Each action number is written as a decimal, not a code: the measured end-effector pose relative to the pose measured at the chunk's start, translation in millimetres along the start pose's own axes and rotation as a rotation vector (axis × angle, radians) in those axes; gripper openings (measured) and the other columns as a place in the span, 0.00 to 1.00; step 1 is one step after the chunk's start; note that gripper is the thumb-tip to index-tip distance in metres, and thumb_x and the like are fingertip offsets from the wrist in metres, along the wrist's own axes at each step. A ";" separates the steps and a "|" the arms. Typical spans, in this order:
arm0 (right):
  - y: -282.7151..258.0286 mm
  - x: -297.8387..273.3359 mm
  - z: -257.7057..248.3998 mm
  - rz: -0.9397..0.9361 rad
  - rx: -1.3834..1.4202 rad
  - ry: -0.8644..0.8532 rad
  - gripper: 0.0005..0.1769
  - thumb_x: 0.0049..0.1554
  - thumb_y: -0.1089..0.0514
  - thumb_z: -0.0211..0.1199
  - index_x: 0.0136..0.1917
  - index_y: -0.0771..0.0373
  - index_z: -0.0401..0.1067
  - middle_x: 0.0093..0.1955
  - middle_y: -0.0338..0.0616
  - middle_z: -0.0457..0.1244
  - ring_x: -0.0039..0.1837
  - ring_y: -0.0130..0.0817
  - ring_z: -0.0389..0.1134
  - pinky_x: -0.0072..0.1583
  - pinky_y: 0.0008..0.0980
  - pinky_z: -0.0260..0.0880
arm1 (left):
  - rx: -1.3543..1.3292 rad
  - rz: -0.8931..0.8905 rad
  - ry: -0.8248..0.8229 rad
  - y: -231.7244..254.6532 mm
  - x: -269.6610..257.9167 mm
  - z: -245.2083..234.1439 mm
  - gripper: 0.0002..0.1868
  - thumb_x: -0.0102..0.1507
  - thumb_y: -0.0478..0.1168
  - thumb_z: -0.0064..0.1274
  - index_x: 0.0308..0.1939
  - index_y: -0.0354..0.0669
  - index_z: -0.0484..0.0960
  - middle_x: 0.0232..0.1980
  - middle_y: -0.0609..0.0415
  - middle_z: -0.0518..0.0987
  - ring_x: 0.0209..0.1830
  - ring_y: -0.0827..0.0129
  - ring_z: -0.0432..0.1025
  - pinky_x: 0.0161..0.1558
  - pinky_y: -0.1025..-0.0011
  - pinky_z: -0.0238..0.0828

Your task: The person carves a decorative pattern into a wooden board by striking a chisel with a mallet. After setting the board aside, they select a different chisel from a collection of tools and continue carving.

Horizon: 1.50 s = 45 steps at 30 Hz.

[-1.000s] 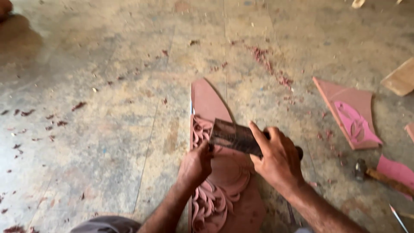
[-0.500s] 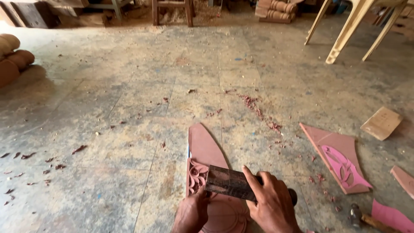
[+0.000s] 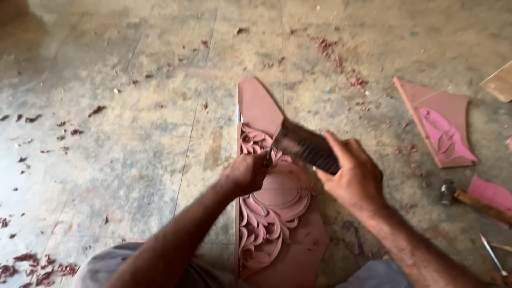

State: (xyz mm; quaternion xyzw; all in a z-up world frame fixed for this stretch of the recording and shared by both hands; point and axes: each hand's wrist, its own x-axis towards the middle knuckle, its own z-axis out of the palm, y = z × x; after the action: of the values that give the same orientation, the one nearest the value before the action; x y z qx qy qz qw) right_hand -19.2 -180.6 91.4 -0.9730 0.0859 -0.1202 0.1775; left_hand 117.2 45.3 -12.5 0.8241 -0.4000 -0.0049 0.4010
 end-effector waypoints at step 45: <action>9.0 8.9 0.7 -0.229 0.375 0.328 0.36 0.59 0.58 0.72 0.76 0.61 0.59 0.59 0.51 0.65 0.50 0.35 0.71 0.46 0.32 0.81 | 0.092 -0.317 -0.384 38.8 28.2 -0.1 0.17 0.67 0.37 0.51 0.60 0.47 0.78 0.40 0.52 0.85 0.35 0.68 0.80 0.38 0.65 0.81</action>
State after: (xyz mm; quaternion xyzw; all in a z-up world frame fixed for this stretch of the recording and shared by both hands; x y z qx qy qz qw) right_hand -11.7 -190.5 89.4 -0.8940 -0.0208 -0.3095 0.3232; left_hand 111.0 12.8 22.1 0.8779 -0.3345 -0.2061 0.2738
